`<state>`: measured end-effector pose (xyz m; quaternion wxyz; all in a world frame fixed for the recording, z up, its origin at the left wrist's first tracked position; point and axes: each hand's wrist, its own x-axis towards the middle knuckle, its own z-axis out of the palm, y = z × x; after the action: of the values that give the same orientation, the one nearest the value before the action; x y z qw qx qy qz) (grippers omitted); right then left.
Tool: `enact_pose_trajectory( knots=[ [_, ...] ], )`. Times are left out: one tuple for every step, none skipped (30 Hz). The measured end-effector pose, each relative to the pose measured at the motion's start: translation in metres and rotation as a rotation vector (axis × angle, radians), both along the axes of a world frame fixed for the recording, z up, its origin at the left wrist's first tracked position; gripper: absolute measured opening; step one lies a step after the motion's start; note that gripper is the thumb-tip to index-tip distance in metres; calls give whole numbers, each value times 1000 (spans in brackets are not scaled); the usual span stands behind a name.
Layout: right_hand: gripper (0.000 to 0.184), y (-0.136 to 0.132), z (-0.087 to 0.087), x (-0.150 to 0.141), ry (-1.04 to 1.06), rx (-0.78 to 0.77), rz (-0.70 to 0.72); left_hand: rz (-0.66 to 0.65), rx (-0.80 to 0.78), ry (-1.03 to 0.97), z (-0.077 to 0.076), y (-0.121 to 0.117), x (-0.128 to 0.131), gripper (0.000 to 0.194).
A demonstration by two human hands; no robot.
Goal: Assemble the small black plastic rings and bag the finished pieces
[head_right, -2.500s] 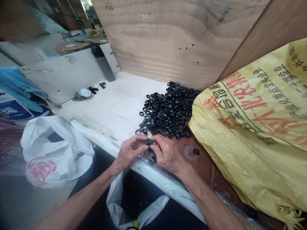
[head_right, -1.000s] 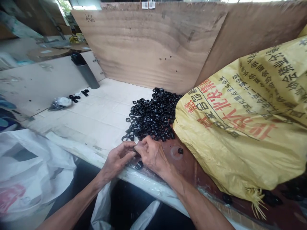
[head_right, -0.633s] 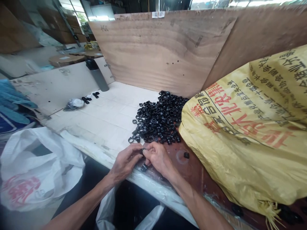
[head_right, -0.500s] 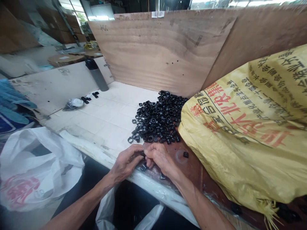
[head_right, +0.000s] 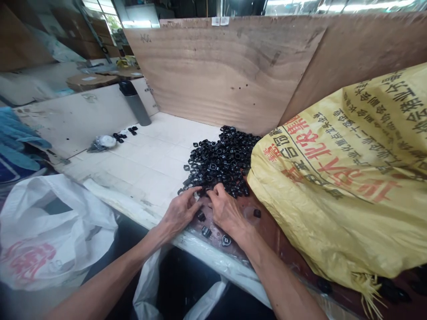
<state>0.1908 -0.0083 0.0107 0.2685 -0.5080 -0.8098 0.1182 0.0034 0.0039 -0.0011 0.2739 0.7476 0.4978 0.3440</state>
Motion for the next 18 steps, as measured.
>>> enact_pose_trajectory(
  knots=[
    [19, 0, -3, -2, -37, -3, -9, -20, 23, 26, 1, 2, 2, 40],
    [13, -1, -5, -2, -61, -7, -23, -34, 43, 43, 1, 3, 4, 37],
    [10, -1, -7, -1, -69, -11, -36, -42, 58, 55, 2, 4, 7, 33],
    [10, 0, -7, 0, -65, -15, -41, -41, 72, 64, 2, 4, 8, 28],
    [11, 0, -7, 3, -48, -18, -40, -39, 81, 77, 2, 4, 9, 22],
    [12, 0, -6, 5, -24, -22, -30, -35, 87, 92, 2, 3, 9, 17],
    [13, 0, -6, 7, 7, -25, -16, -37, 89, 112, 2, 2, 9, 14],
    [13, 1, -5, 8, 40, -29, -1, -44, 88, 131, 1, 1, 8, 12],
    [13, 1, -5, 9, 71, -31, 11, -52, 85, 148, 1, -1, 6, 13],
    [14, 1, -5, 9, 98, -33, 20, -52, 85, 158, 0, -3, 5, 14],
    [14, 1, -5, 8, 120, -33, 24, -43, 90, 160, 0, -4, 4, 14],
    [14, 1, -5, 7, 139, -32, 22, -23, 100, 152, -1, -6, 3, 13],
    [14, 2, -5, 7, 158, -29, 10, -2, 106, 137, -2, -7, 2, 13],
    [13, 2, -4, 7, 179, -29, -14, 17, 109, 117, -3, -8, 1, 15],
    [12, 3, -3, 7, 203, -35, -48, 28, 104, 97, -3, -9, 1, 19],
    [11, 3, -1, 8, 231, -43, -86, 34, 90, 82, -4, -9, 1, 22],
    [10, 4, 1, 9, 259, -51, -121, 39, 70, 72, -5, -10, 1, 24],
    [9, 5, 4, 11, 283, -57, -144, 45, 47, 65, -5, -10, 1, 25]
  ],
)
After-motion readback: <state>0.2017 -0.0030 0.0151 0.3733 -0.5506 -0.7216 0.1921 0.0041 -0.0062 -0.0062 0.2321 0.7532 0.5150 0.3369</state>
